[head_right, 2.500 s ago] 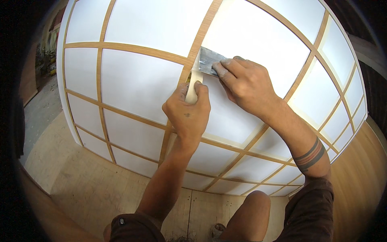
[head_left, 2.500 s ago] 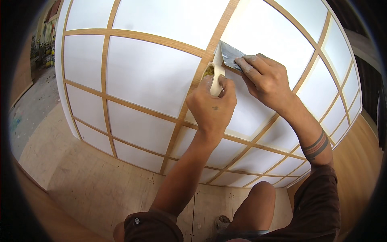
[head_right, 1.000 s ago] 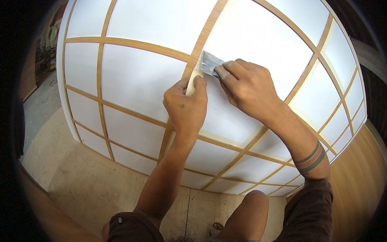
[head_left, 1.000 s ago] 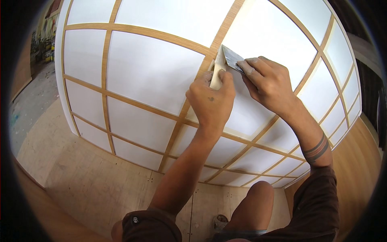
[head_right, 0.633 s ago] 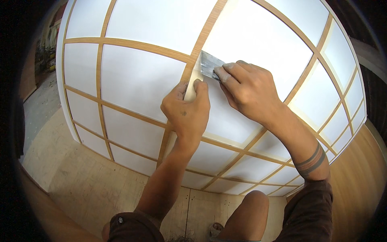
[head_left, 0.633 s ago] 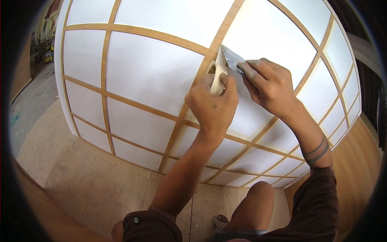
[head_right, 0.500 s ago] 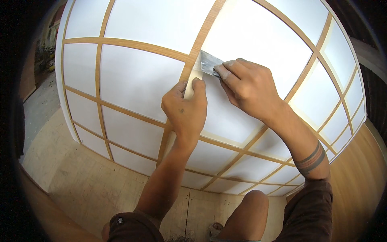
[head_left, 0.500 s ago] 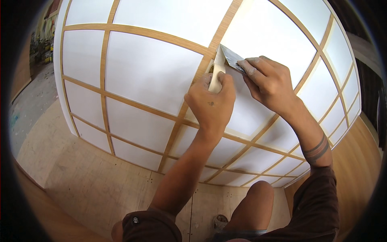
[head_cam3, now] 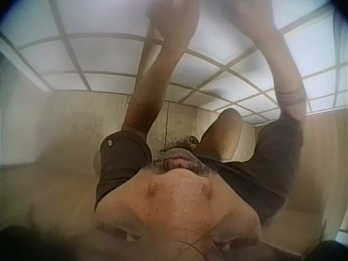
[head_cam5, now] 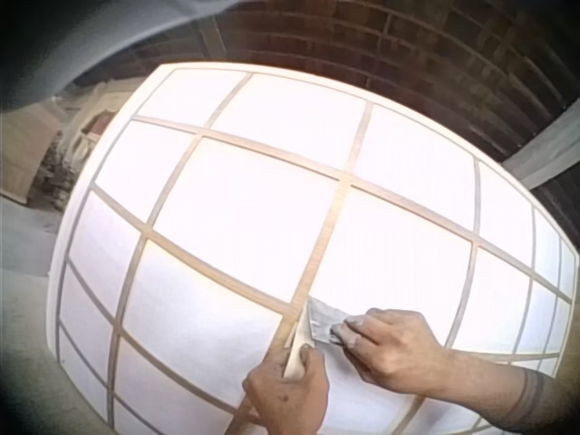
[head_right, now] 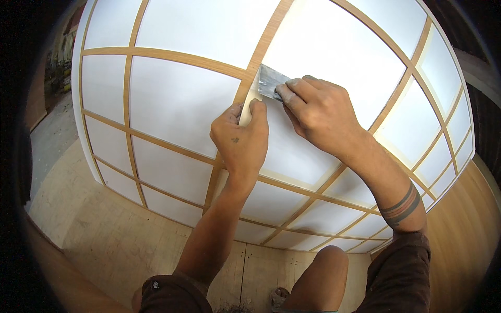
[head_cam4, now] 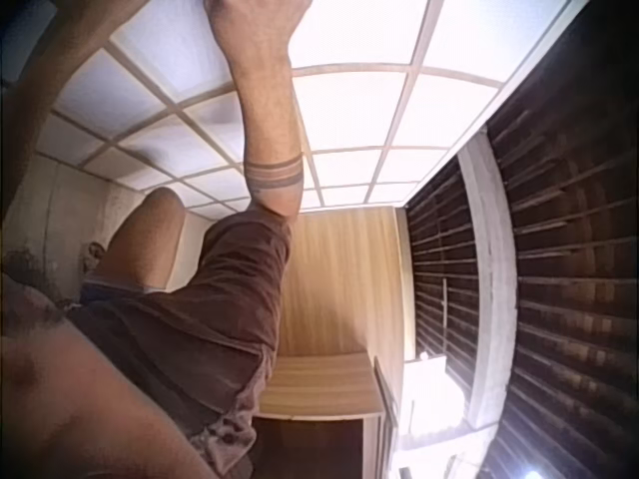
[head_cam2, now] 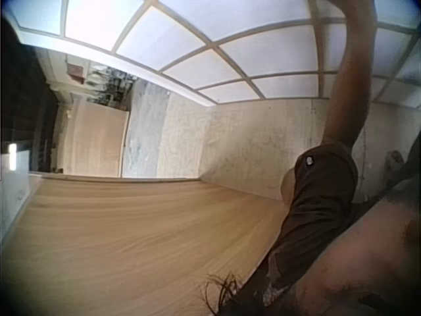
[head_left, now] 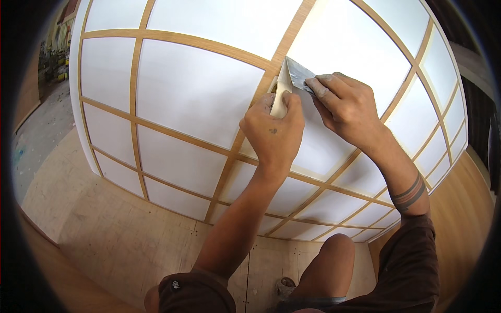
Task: Applying masking tape to the grid lines of a white paneled screen to prepare for painting or finishing.
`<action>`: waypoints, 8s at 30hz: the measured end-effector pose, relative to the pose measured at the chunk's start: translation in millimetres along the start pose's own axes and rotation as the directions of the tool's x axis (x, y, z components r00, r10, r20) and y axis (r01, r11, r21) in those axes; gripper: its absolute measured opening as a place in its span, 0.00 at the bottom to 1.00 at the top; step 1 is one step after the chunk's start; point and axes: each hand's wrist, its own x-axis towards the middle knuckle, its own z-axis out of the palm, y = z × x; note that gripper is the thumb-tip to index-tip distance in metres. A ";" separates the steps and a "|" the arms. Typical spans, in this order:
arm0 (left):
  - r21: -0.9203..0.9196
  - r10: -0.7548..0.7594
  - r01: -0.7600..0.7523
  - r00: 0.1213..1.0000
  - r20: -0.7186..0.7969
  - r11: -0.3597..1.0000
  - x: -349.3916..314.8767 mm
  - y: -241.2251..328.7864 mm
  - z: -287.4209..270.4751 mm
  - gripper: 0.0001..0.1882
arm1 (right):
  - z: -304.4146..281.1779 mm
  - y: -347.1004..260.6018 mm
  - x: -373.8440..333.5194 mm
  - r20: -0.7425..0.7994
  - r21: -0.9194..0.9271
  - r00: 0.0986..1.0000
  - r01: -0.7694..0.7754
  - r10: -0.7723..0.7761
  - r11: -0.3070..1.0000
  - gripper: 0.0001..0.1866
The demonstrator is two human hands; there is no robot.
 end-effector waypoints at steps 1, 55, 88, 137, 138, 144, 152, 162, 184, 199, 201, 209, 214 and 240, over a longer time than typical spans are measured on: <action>-0.001 -0.001 0.001 1.000 0.000 1.000 0.1 -0.4 0.7 0.18 | 0.5 0.3 -0.2 0.001 0.000 1.000 0.000 0.000 1.000 0.20; -0.057 -0.009 0.013 0.998 0.064 0.998 -5.2 3.3 -3.4 0.15 | -7.4 15.6 0.3 -0.155 0.095 0.978 -0.126 0.140 0.987 0.17; -0.045 0.033 -0.029 0.996 0.085 0.999 -4.3 5.7 -1.6 0.16 | -19.9 23.5 22.4 0.146 0.334 0.972 -0.224 0.185 0.915 0.07; -0.213 0.648 -0.721 0.401 0.647 0.659 -44.1 8.4 2.9 0.07 | -18.7 40.6 30.6 0.231 0.392 0.964 -0.218 0.134 0.894 0.07; -0.247 0.633 -0.687 0.388 0.671 0.683 -37.0 10.8 -2.3 0.07 | -20.3 44.5 28.6 0.232 0.383 0.963 -0.221 0.138 0.897 0.07; -0.331 0.606 -0.564 0.415 0.679 0.757 -11.4 23.6 -26.9 0.06 | -15.0 70.0 33.0 0.269 0.320 0.889 -0.446 0.371 0.836 0.13; -0.446 0.646 -0.476 0.445 0.620 0.758 -18.4 33.8 -27.4 0.07 | -25.1 156.9 51.9 0.046 0.179 0.866 -0.497 0.498 0.849 0.24; -0.410 0.631 -0.501 0.436 0.642 0.763 -21.2 37.4 -28.0 0.05 | -60.6 158.2 75.0 -0.195 0.171 0.920 -0.310 0.341 0.935 0.07; -0.604 0.496 -0.041 0.617 0.611 0.796 1.1 49.0 -67.2 0.11 | -26.8 10.5 -19.1 -0.056 0.197 0.986 -0.142 0.156 0.970 0.12; -0.419 0.501 -0.297 0.663 0.557 0.858 9.4 4.8 -50.8 0.14 | -31.1 -77.3 -111.2 0.206 0.933 0.441 -0.359 0.874 -0.039 0.07; -0.298 0.484 -0.386 0.607 0.631 0.873 2.5 -5.7 -40.4 0.14 | -24.7 -64.6 -124.3 0.224 0.943 0.506 -0.329 0.833 -0.054 0.09; -0.159 0.324 -0.305 0.631 0.705 0.939 -23.5 -22.4 -17.1 0.13 | -19.1 -86.5 -95.5 0.405 0.842 0.421 -0.518 0.812 -0.151 0.16; -0.130 0.452 -0.546 0.511 0.731 0.827 -20.8 -25.9 -4.3 0.12 | -10.7 -80.6 -103.9 0.364 0.867 0.372 -0.470 0.854 -0.165 0.10; 0.193 -0.153 0.030 0.735 0.660 0.981 12.4 25.4 12.0 0.13 | 8.6 -76.0 -104.6 0.469 0.815 0.476 -0.557 0.744 -0.158 0.13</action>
